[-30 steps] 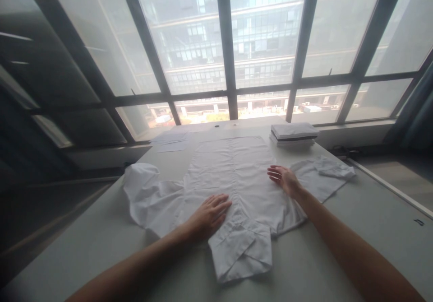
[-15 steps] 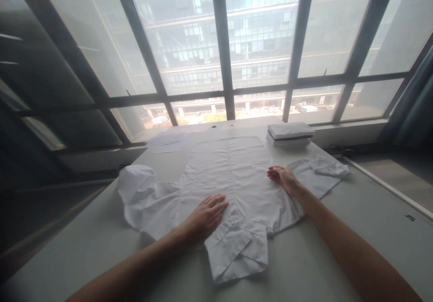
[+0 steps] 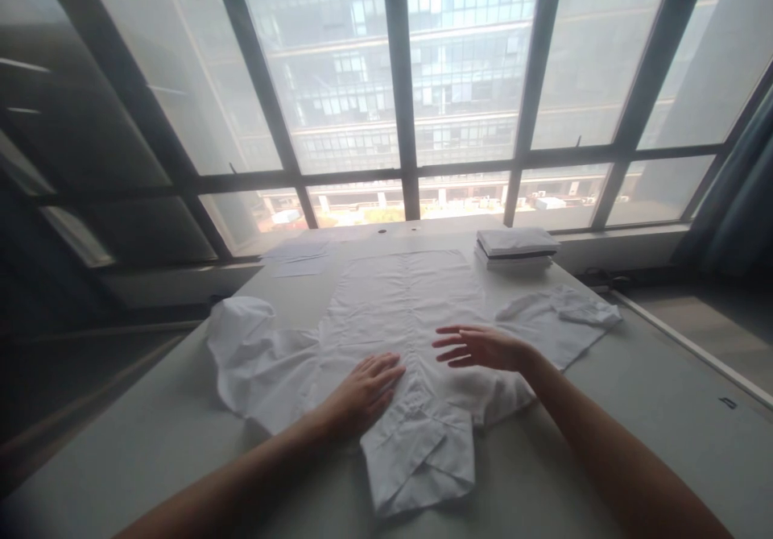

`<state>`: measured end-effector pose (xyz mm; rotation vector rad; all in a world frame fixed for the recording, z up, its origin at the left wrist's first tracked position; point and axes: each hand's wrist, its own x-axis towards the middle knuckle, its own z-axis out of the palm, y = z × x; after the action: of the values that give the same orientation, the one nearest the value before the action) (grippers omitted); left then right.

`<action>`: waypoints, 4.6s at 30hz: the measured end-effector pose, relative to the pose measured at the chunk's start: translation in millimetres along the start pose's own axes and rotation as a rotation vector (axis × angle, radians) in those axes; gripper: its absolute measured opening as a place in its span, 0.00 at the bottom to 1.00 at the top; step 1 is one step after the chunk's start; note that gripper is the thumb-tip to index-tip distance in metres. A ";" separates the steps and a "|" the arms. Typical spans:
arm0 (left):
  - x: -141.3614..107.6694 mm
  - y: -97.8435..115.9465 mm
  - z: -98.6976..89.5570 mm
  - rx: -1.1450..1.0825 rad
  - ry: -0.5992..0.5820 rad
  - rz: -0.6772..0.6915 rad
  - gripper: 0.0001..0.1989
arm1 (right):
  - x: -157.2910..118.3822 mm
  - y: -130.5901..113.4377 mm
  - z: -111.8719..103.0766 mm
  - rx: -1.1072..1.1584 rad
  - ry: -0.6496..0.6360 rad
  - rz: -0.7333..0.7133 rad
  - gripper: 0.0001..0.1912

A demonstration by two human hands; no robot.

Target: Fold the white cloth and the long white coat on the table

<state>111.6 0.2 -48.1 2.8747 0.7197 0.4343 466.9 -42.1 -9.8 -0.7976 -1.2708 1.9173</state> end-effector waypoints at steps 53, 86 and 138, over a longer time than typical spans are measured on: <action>0.1 0.8 -0.4 -0.002 0.020 0.012 0.24 | 4.8 17.8 -30.5 0.045 0.281 -0.061 0.18; 0.5 2.6 -2.5 -0.005 -0.006 0.012 0.24 | 5.5 22.8 -41.0 0.051 0.244 -0.068 0.18; 0.7 2.7 -3.1 -0.017 0.003 0.018 0.23 | 22.3 28.3 -31.5 0.075 0.366 -0.166 0.12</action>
<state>112.4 -1.6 -44.4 2.8675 0.6886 0.4441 473.2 -15.8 -49.3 -0.9236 -1.0020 1.5897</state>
